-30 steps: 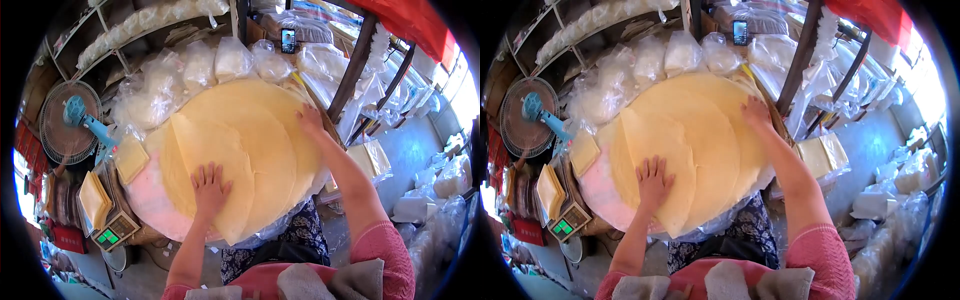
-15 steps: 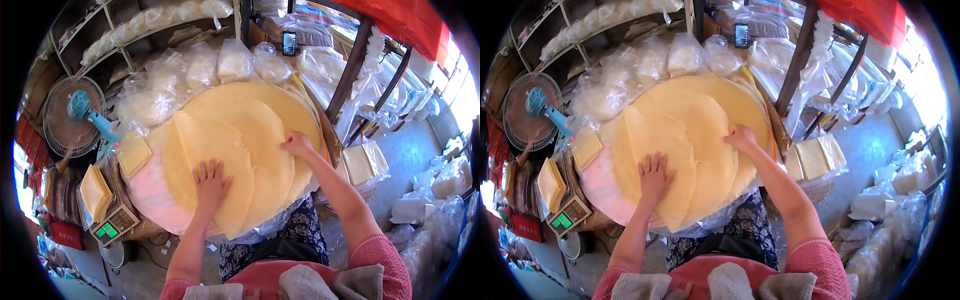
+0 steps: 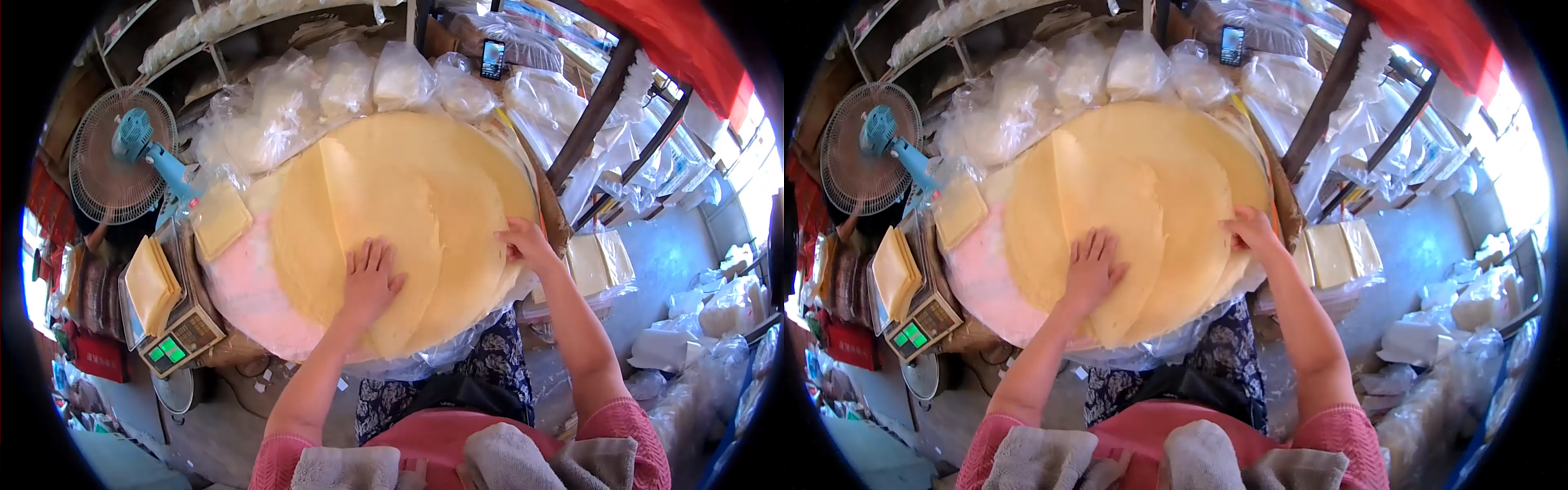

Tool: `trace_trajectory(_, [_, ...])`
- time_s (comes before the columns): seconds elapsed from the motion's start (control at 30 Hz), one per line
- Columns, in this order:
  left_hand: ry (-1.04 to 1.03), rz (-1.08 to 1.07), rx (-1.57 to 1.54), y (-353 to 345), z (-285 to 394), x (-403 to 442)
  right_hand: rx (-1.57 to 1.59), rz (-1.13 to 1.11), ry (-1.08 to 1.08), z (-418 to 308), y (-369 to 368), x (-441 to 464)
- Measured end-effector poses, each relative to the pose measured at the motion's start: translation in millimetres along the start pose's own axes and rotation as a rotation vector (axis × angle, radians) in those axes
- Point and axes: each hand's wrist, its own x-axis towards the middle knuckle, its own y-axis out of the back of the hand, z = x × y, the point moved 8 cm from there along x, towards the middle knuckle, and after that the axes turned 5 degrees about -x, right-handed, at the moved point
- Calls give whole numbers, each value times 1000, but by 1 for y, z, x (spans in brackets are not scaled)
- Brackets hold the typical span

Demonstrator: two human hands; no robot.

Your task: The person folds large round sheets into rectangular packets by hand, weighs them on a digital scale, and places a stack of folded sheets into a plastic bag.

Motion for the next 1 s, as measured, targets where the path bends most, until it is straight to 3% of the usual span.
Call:
trace_trajectory(0.07, [-52, 125, -11, -3, 0, -5, -36, -93, 160, -27, -23, -11])
trace_trajectory(0.17, [-26, 140, -105, 2, -3, -4, -392, -170, 328, -75, -87, -32])
trace_trajectory(0.23, [4, 296, -304, 19, -4, -9, -755, -180, 579, -98, -138, -53])
trace_trajectory(0.3, [-9, 420, -375, 33, -6, -15, -826, -336, 711, -98, -183, -66])
trace_trajectory(0.37, [-63, 508, -312, 43, -4, -21, -853, -460, 598, -92, -208, -70])
trace_trajectory(0.53, [-88, 384, -285, 17, -11, -18, -755, -544, 508, -82, -214, -62])
trace_trajectory(0.63, [-75, 376, -302, 20, -10, -17, -827, -191, 886, -102, -184, -54])
trace_trajectory(0.73, [-51, 363, -289, 25, -7, -17, -904, 94, 1112, -114, -157, -45])
trace_trajectory(0.83, [-57, 385, -271, 26, -6, -15, -991, 80, 916, -90, -161, -23])
trace_trajectory(1.0, [-57, 412, -272, 31, -1, -16, -1046, 178, 797, -72, -176, -7])
